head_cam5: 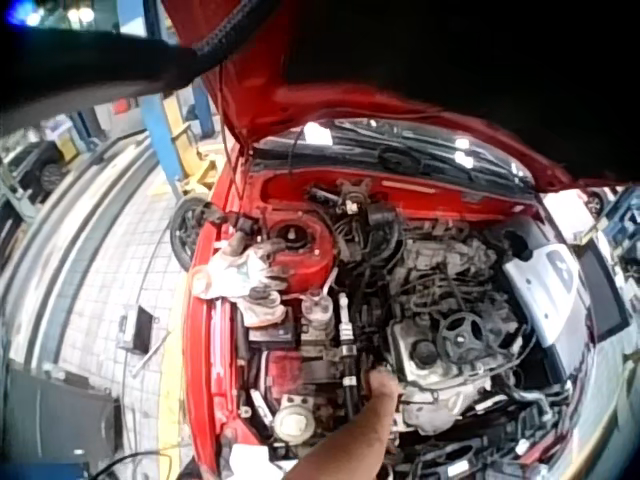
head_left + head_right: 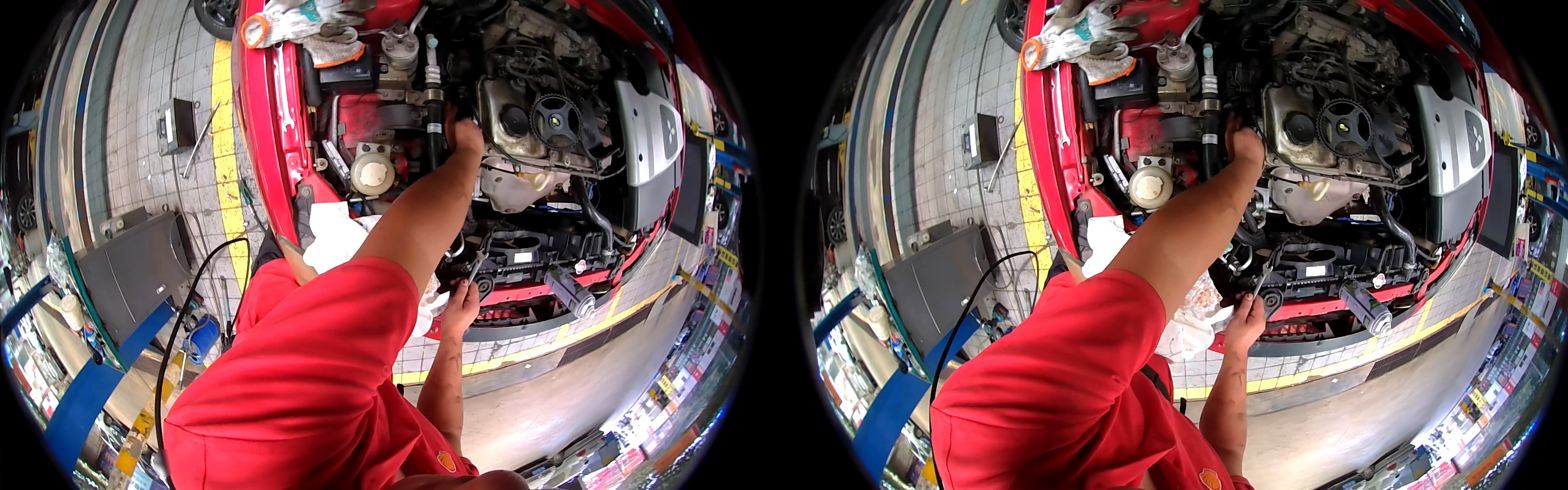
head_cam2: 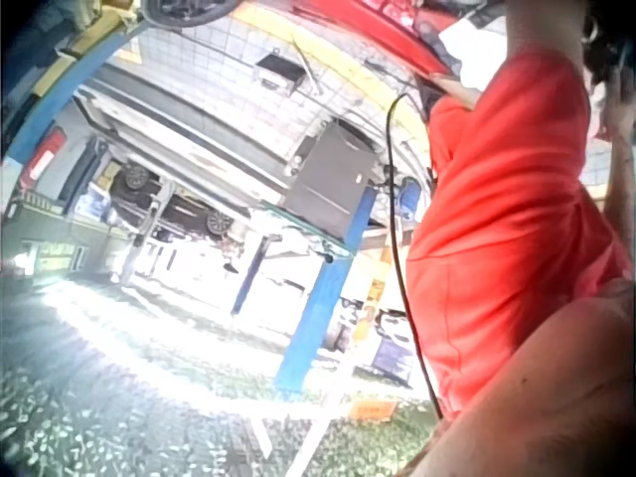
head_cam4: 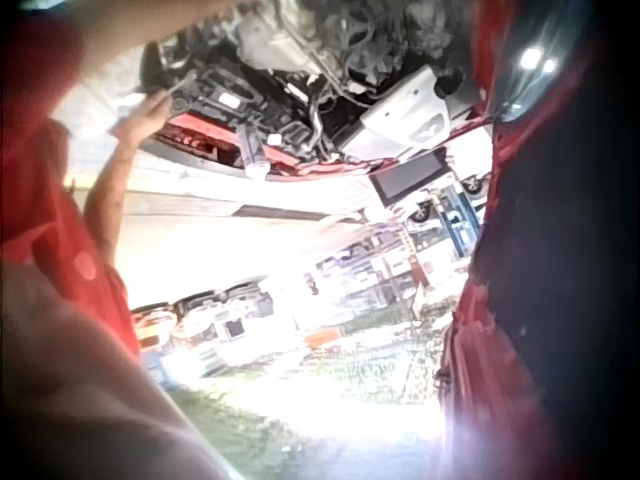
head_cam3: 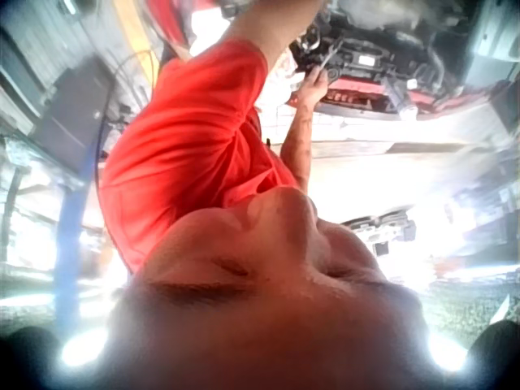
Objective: The person works on a red car's engine bay, using a wrench to tighten bolts and a spray can to clean a gear. They wipe parts with a cloth and handle various engine components.
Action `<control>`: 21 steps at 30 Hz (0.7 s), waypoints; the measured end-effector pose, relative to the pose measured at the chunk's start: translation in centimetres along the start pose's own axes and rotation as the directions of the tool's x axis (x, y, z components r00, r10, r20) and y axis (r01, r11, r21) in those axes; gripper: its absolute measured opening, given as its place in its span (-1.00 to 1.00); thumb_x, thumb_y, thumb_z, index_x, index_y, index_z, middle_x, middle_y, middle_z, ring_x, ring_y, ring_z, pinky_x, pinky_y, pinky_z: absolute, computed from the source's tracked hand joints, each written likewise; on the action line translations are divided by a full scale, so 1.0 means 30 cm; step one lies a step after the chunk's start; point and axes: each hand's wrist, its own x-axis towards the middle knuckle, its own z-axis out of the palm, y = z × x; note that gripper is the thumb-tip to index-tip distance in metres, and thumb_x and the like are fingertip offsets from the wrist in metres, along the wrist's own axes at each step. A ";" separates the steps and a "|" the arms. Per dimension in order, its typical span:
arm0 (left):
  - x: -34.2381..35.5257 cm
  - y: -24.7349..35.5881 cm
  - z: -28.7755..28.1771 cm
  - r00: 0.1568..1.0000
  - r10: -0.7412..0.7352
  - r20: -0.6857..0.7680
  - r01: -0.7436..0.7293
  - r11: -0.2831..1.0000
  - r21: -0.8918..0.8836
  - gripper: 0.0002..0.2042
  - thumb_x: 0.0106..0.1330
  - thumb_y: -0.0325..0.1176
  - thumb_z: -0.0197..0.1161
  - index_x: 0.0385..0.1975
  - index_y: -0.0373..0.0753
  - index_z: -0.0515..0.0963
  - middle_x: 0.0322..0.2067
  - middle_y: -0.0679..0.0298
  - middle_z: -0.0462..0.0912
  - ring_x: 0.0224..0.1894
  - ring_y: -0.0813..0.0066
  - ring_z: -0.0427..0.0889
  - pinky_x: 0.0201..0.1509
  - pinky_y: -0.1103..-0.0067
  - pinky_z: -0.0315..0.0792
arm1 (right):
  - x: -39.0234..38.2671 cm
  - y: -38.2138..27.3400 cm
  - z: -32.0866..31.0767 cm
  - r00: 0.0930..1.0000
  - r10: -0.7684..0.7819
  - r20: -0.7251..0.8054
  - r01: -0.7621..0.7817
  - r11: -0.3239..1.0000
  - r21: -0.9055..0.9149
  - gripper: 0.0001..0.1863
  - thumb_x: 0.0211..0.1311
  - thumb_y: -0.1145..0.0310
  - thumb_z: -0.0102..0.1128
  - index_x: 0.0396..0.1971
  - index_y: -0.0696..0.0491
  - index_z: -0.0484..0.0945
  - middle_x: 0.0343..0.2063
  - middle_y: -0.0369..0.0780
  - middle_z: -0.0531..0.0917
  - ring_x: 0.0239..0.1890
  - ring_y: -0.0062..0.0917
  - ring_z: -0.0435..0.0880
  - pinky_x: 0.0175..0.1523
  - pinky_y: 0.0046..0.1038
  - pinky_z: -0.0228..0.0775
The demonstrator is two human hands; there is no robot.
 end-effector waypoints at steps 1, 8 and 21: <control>0.051 0.058 0.019 0.986 -0.094 0.139 0.139 0.923 -0.359 -0.54 0.48 0.15 -0.07 -0.08 -0.06 0.64 -0.14 0.13 0.71 -0.05 0.22 0.64 0.05 0.31 0.44 | 0.013 -0.008 0.010 0.999 -0.031 0.025 0.030 0.999 0.021 -0.71 0.58 0.33 -0.02 -0.30 0.22 0.55 -0.44 -0.30 0.65 -0.40 -0.70 0.53 -0.29 -0.60 0.41; 0.097 0.056 -0.040 0.961 0.008 0.277 0.277 -0.019 -0.961 -0.72 0.47 -0.15 0.00 -0.08 -0.10 0.62 -0.16 0.12 0.69 -0.08 0.20 0.64 -0.04 0.34 0.49 | 0.000 0.001 -0.008 0.996 -0.086 0.026 0.088 0.993 -0.080 -0.71 0.56 0.34 -0.02 -0.31 0.22 0.56 -0.44 -0.24 0.66 -0.41 -0.63 0.54 -0.27 -0.51 0.45; 0.108 -0.047 0.032 0.809 0.375 0.452 0.313 -0.927 0.208 -0.65 0.50 -0.15 -0.03 -0.07 -0.29 0.58 -0.09 0.07 0.67 -0.08 0.09 0.66 -0.12 0.35 0.56 | -0.009 0.013 -0.010 0.997 -0.009 0.073 0.001 0.994 0.112 -0.73 0.59 0.32 -0.03 -0.24 0.20 0.54 -0.36 -0.34 0.62 -0.34 -0.72 0.50 -0.21 -0.64 0.38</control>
